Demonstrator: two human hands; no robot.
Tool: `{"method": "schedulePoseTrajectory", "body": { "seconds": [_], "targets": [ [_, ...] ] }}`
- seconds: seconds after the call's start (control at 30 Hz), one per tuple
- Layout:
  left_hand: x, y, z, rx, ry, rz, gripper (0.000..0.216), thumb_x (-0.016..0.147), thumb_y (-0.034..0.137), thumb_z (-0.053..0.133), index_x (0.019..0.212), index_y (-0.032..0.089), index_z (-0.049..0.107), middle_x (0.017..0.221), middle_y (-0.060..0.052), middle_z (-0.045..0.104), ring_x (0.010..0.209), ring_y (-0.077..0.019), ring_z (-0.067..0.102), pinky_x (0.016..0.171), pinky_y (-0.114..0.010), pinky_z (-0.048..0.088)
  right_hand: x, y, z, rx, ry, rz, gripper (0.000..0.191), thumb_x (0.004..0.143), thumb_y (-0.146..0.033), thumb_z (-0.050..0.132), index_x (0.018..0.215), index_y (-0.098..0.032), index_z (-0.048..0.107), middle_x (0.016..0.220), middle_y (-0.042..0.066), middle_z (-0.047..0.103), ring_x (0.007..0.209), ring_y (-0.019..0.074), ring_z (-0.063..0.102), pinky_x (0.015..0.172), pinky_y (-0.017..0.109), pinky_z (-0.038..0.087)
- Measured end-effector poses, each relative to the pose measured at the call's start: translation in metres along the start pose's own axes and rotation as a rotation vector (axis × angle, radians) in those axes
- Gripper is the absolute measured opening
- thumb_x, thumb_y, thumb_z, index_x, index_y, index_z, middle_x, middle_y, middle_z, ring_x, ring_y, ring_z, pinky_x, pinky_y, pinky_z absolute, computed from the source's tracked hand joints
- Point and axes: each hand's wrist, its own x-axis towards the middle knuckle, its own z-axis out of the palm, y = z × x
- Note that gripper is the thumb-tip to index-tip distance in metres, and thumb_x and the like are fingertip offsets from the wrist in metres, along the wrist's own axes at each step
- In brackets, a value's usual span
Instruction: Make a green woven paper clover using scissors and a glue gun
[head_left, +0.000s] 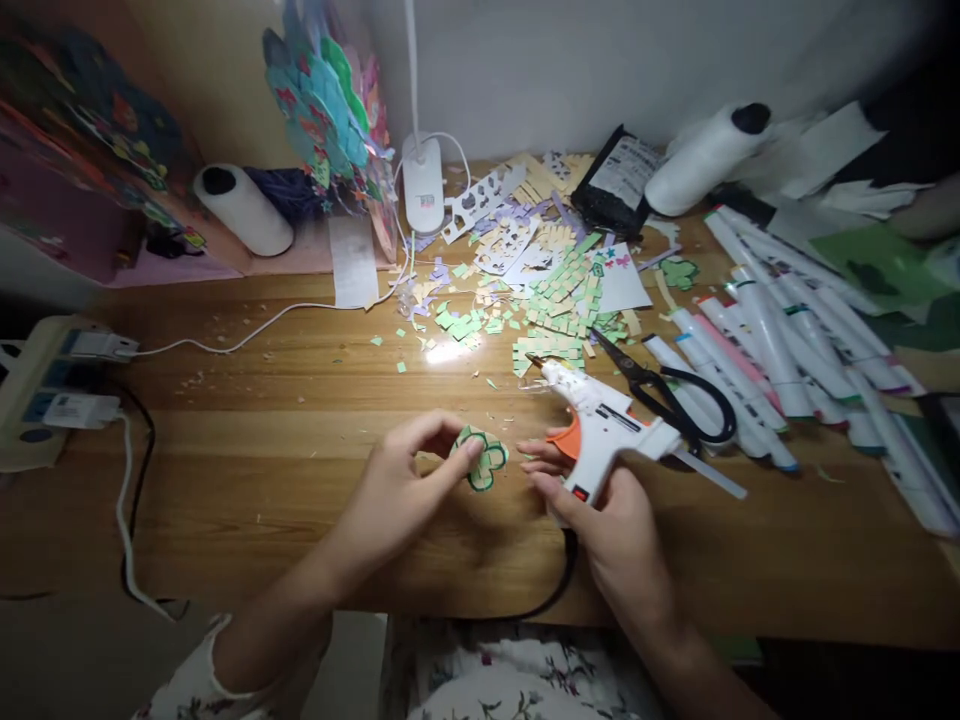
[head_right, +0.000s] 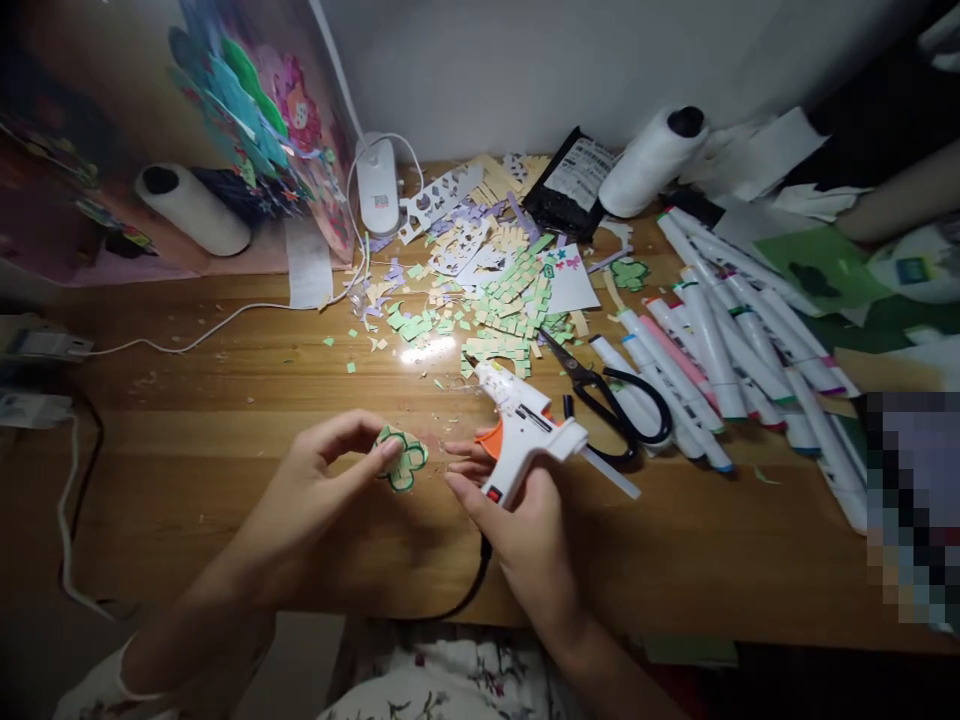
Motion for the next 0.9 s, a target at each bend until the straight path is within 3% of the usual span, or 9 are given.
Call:
{"method": "schedulePoseTrajectory", "body": {
  "seconds": [0.07,0.23,0.5,0.9],
  "targets": [
    [-0.002,0.001,0.006,0.053,-0.034,0.006,0.016,0.086,0.03,0.057,0.079,0.017,0.064,0.076,-0.002,0.066,0.072,-0.014,0.059,0.07,-0.026,0.045,0.002,-0.001,0.004,0.056,-0.035,0.018,0.032,0.064,-0.024,0.076,0.092,-0.02,0.061,0.087,0.004,0.075,0.073,0.0189,0.07,0.071,0.032,0.059],
    [-0.002,0.002,0.01,0.058,-0.065,0.026,0.015,0.087,0.028,0.055,0.08,0.018,0.064,0.077,-0.002,0.067,0.072,-0.0146,0.06,0.068,-0.025,0.044,0.0,-0.003,0.006,-0.031,-0.076,-0.002,0.02,0.066,-0.023,0.076,0.078,-0.019,0.061,0.075,0.002,0.071,0.067,0.0167,0.067,0.067,0.03,0.058],
    [-0.004,-0.001,0.006,-0.028,-0.126,-0.043,0.017,0.087,0.031,0.056,0.08,0.017,0.063,0.077,0.0,0.065,0.072,-0.0129,0.058,0.067,-0.023,0.045,0.002,-0.004,0.005,-0.015,-0.109,0.015,0.032,0.069,-0.022,0.073,0.096,-0.019,0.056,0.082,0.001,0.073,0.062,0.0132,0.065,0.06,0.025,0.056],
    [-0.002,-0.011,0.008,-0.304,-0.17,-0.151,0.017,0.084,0.033,0.061,0.081,0.016,0.062,0.077,-0.001,0.065,0.068,-0.0114,0.058,0.064,-0.022,0.045,-0.003,-0.009,0.005,-0.039,-0.118,-0.016,0.03,0.07,-0.021,0.071,0.097,-0.021,0.058,0.084,0.001,0.073,0.061,0.0135,0.065,0.059,0.027,0.057]
  ]
}}
